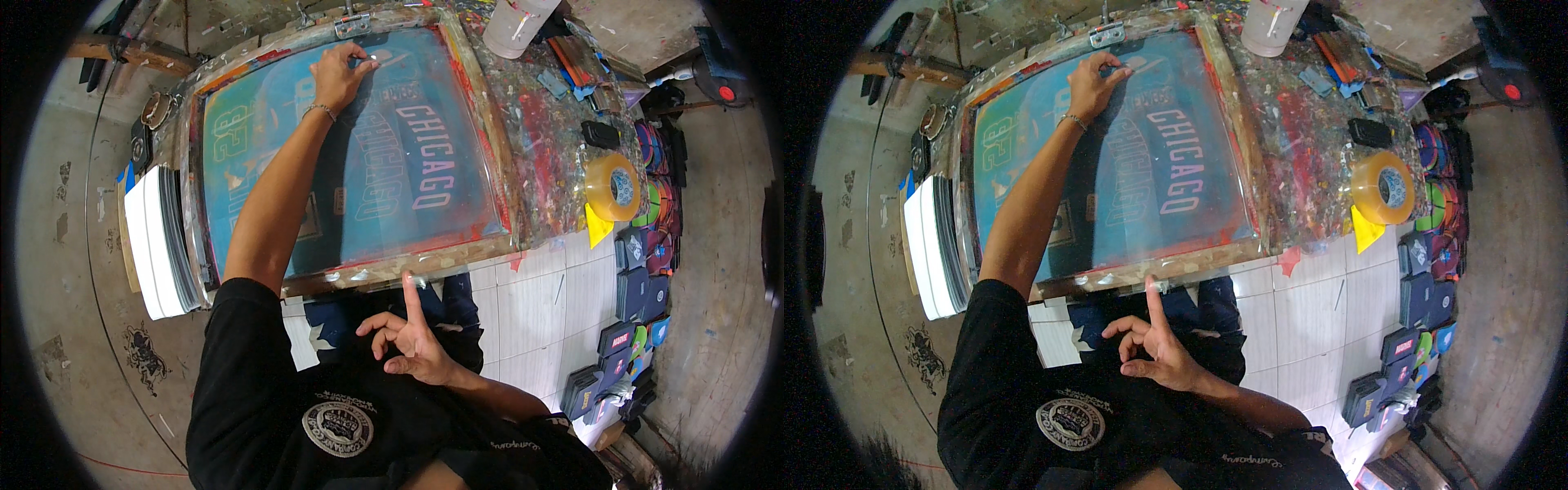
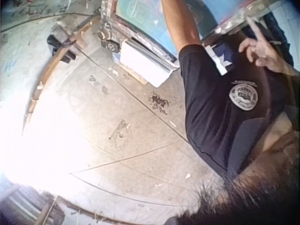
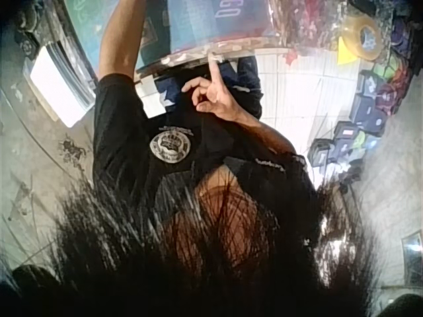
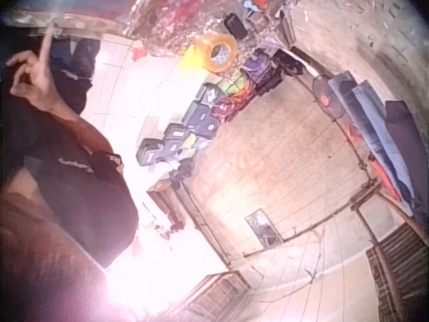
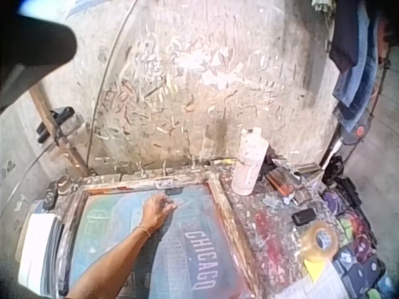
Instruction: The person prepares a screen printing frame by applying tape to the edges of the design, using a scraper to remove excess material, and applying a clear film over the screen by hand.
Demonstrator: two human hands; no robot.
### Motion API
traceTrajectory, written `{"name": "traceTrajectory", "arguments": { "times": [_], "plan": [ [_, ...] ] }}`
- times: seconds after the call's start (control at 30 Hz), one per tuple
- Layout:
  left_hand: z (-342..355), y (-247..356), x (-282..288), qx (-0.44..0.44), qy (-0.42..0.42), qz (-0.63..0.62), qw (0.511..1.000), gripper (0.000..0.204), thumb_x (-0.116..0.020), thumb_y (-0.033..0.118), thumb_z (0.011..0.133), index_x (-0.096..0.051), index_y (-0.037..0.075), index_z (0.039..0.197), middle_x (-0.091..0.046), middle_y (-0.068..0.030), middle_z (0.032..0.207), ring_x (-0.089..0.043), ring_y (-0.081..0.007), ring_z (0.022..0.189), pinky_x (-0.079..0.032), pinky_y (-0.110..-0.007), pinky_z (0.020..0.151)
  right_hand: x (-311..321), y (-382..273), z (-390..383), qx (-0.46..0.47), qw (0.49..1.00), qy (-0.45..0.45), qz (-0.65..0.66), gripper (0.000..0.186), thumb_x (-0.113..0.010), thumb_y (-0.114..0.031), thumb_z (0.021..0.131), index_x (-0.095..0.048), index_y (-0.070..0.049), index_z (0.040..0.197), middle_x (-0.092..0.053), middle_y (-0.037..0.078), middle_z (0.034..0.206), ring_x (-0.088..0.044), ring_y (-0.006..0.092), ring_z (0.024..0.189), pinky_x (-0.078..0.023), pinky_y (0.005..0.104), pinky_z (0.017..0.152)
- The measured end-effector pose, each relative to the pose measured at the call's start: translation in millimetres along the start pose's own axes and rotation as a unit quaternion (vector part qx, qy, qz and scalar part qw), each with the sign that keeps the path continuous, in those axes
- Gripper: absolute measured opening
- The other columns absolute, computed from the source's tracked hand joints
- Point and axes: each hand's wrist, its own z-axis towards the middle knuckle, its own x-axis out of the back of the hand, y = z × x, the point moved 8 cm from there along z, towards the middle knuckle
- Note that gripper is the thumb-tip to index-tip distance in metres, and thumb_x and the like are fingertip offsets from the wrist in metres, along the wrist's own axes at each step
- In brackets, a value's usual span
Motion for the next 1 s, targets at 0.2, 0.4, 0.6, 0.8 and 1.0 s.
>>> {"name": "traceTrajectory", "arguments": {
  "times": [0.2, 0.4, 0.6, 0.8, 1.0],
  "plan": [
    [0.3, -7.0, -2.1, -0.024, 0.005, 0.028, 0.999, 0.032, -0.08, 0.041, 0.074, -0.072, 0.015, 0.091, -0.069, -0.0041, 0.097, -0.06, -0.0257, 0.096, -0.036, -0.044, 0.079, -2.5, -2.0, 1.1, -0.005, 1.0, -0.003, 0.001, 0.129, -0.081, -0.026, 0.082, 0.029, -0.026, 0.149, -0.053, 0.022, 0.123, -0.057, 0.0169, 0.086, -0.048, 0.0315, 0.085],
    [1.9, -6.9, -6.2, -0.007, -0.011, 0.025, 1.0, 0.034, -0.079, 0.043, 0.074, -0.072, 0.015, 0.093, -0.069, -0.0041, 0.101, -0.06, -0.0262, 0.098, -0.036, -0.045, 0.08, -1.4, -1.8, 1.3, -0.002, 1.0, -0.005, -0.002, 0.129, -0.081, -0.025, 0.082, 0.03, -0.025, 0.149, -0.053, 0.022, 0.123, -0.056, 0.0166, 0.086, -0.048, 0.0312, 0.085],
    [2.9, -10.4, -6.3, -0.007, -0.018, 0.021, 1.0, 0.036, -0.079, 0.044, 0.074, -0.072, 0.015, 0.095, -0.069, -0.0051, 0.102, -0.061, -0.0269, 0.102, -0.037, -0.046, 0.081, -1.7, -1.3, 1.3, -0.007, 1.0, -0.001, -0.004, 0.129, -0.081, -0.025, 0.082, 0.03, -0.025, 0.149, -0.053, 0.022, 0.123, -0.056, 0.0167, 0.086, -0.048, 0.0313, 0.086],
    [-0.9, -5.4, -1.2, -0.038, -0.047, 0.04, 0.997, 0.048, -0.077, 0.051, 0.075, -0.07, 0.013, 0.104, -0.067, -0.0065, 0.109, -0.058, -0.0284, 0.108, -0.038, -0.047, 0.088, -2.0, -1.1, 1.5, 0.001, 1.0, -0.002, -0.005, 0.129, -0.081, -0.026, 0.082, 0.029, -0.025, 0.149, -0.053, 0.022, 0.123, -0.057, 0.017, 0.086, -0.048, 0.0315, 0.085],
    [-19.9, 20.2, 3.9, -0.084, -0.078, 0.142, 0.983, 0.067, -0.077, 0.056, 0.073, -0.062, 0.011, 0.121, -0.059, -0.0097, 0.124, -0.049, -0.03, 0.122, -0.036, -0.049, 0.098, -1.9, -2.7, 0.4, 0.006, 1.0, 0.002, 0.002, 0.129, -0.081, -0.026, 0.082, 0.029, -0.024, 0.15, -0.054, 0.022, 0.123, -0.057, 0.0173, 0.086, -0.047, 0.0318, 0.085]
  ]
}}
